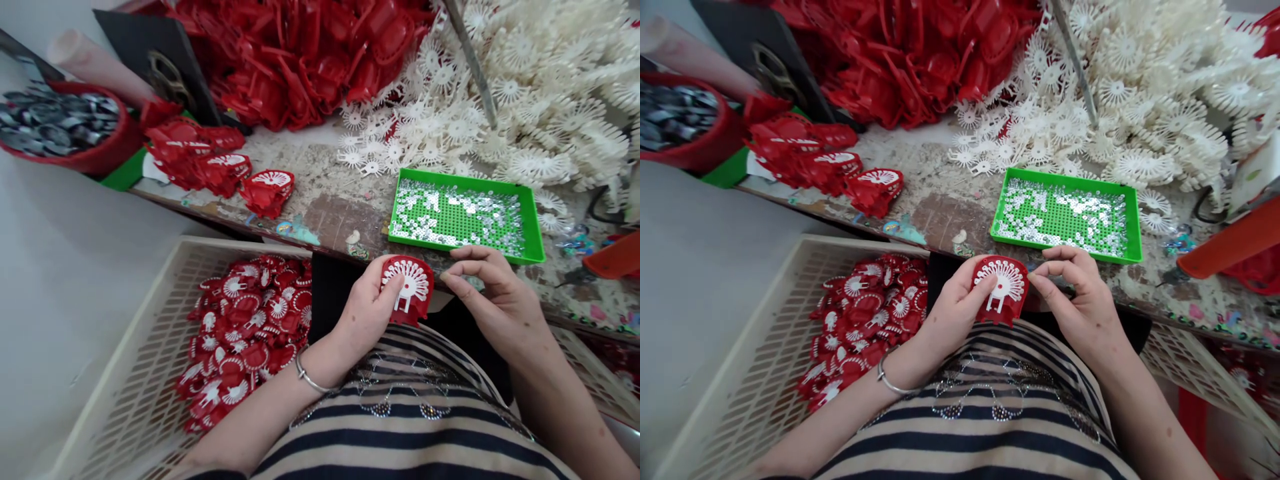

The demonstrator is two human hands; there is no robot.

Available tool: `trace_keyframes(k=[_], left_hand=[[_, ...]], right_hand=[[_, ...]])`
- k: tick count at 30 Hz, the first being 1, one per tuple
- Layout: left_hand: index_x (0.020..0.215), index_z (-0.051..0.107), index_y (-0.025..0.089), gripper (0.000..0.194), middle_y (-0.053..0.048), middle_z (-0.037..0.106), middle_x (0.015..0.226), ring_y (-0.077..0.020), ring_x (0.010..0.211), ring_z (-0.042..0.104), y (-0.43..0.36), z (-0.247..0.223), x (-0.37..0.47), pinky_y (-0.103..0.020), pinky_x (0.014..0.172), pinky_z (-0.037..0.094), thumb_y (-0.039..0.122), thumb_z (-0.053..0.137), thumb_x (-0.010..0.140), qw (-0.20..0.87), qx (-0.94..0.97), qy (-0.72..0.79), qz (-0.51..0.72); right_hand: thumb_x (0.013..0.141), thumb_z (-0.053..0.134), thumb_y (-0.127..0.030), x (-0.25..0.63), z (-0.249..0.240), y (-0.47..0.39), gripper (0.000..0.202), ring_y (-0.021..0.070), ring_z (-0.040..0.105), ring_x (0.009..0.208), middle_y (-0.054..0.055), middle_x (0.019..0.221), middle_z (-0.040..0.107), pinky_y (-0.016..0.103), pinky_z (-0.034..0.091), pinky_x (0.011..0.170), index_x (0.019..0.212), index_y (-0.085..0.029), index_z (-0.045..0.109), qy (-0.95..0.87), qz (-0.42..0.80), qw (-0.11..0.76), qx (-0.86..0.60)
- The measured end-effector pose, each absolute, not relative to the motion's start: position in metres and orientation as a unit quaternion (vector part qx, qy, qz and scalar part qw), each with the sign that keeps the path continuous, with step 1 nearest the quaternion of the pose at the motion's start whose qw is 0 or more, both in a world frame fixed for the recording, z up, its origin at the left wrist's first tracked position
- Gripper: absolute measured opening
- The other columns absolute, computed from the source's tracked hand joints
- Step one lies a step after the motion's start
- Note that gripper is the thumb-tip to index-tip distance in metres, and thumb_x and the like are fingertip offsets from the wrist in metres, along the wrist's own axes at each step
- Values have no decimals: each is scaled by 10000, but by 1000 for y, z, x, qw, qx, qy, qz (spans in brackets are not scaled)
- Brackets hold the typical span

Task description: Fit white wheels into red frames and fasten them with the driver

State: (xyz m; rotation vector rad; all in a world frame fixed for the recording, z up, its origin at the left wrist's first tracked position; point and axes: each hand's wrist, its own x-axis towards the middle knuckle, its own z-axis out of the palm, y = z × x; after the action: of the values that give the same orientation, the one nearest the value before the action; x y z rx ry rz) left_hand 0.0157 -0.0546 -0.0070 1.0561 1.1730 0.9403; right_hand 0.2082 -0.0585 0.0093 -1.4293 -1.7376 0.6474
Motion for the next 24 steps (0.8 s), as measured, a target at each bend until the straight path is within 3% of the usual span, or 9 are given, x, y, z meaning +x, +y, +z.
trace_keyframes(k=[14, 24], left_hand=[[1168, 555, 185, 246, -65, 703, 1109, -200, 1037, 648, -56, 2, 14, -325, 935, 484, 265, 485, 946, 505, 566, 516, 399], [1186, 552, 195, 262, -65, 710, 1088, -209, 999, 666, -59, 6, 12, -321, 892, 503, 275, 476, 949, 501, 586, 507, 385]], right_hand=[[943, 577, -402, 182, -3, -62, 211, 290, 515, 1168, 94, 1194, 574, 519, 425, 973, 871, -260, 716, -755, 164, 344, -534], [924, 601, -421, 182, -1, -64, 211, 295, 520, 1163, 98, 1210, 566, 551, 424, 994, 861, -259, 721, -743, 201, 339, -540]])
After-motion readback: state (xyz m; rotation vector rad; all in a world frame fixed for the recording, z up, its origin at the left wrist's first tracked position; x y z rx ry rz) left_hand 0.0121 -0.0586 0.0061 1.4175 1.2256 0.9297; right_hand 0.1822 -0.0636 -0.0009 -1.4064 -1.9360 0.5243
